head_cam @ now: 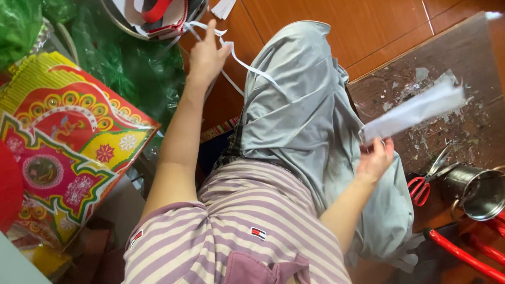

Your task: Cutting and folding strips of paper for a craft project.

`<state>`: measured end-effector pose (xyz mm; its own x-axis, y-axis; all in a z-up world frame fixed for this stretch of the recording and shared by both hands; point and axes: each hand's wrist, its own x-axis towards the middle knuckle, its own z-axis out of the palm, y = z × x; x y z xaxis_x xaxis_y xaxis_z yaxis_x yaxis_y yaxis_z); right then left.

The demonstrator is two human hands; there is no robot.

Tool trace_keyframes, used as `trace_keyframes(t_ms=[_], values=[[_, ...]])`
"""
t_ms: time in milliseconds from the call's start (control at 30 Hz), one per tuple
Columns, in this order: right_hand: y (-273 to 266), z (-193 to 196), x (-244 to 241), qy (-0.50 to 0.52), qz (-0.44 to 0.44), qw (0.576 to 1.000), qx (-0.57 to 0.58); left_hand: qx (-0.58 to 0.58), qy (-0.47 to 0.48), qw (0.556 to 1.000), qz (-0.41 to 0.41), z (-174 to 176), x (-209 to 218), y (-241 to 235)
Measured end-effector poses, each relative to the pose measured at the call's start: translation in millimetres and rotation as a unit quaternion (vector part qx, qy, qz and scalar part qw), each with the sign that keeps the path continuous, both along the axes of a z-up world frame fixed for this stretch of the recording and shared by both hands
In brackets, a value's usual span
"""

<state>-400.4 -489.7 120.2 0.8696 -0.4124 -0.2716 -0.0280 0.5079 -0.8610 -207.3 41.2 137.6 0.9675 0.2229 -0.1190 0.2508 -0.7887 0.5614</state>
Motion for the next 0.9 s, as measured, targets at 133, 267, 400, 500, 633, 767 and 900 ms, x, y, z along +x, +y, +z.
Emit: trace_keyframes(t_ms=[133,267,400,500,633,767,900], values=[[-26.4,-26.3,-21.1,0.181,-0.059,0.934,-0.303,-0.081,-0.009,0.996,-0.024,-16.2,1.5,-23.2],[-19.2,-25.7,-12.9,0.146,-0.105,0.893,-0.411,-0.199,-0.106,0.971,0.082,-52.6,11.0,-30.0],[2.6,-16.9,-3.5,0.115,-0.057,0.869,-0.477,-0.238,-0.236,0.936,0.111,-65.0,23.6,-24.9],[15.6,-11.1,1.3,0.112,-0.025,0.859,-0.499,-0.164,-0.297,0.936,0.093,-58.4,26.4,-21.8],[35.0,8.9,9.2,0.111,-0.027,0.859,-0.499,-0.248,-0.209,0.937,0.130,-35.9,23.5,-25.2],[72.0,45.1,30.2,0.064,0.002,0.882,-0.466,-0.319,-0.219,0.918,0.084,-27.6,22.1,-25.5],[142.2,118.9,60.6,0.006,0.147,0.911,-0.385,-0.452,-0.223,0.864,0.015,3.0,17.5,-32.3]])
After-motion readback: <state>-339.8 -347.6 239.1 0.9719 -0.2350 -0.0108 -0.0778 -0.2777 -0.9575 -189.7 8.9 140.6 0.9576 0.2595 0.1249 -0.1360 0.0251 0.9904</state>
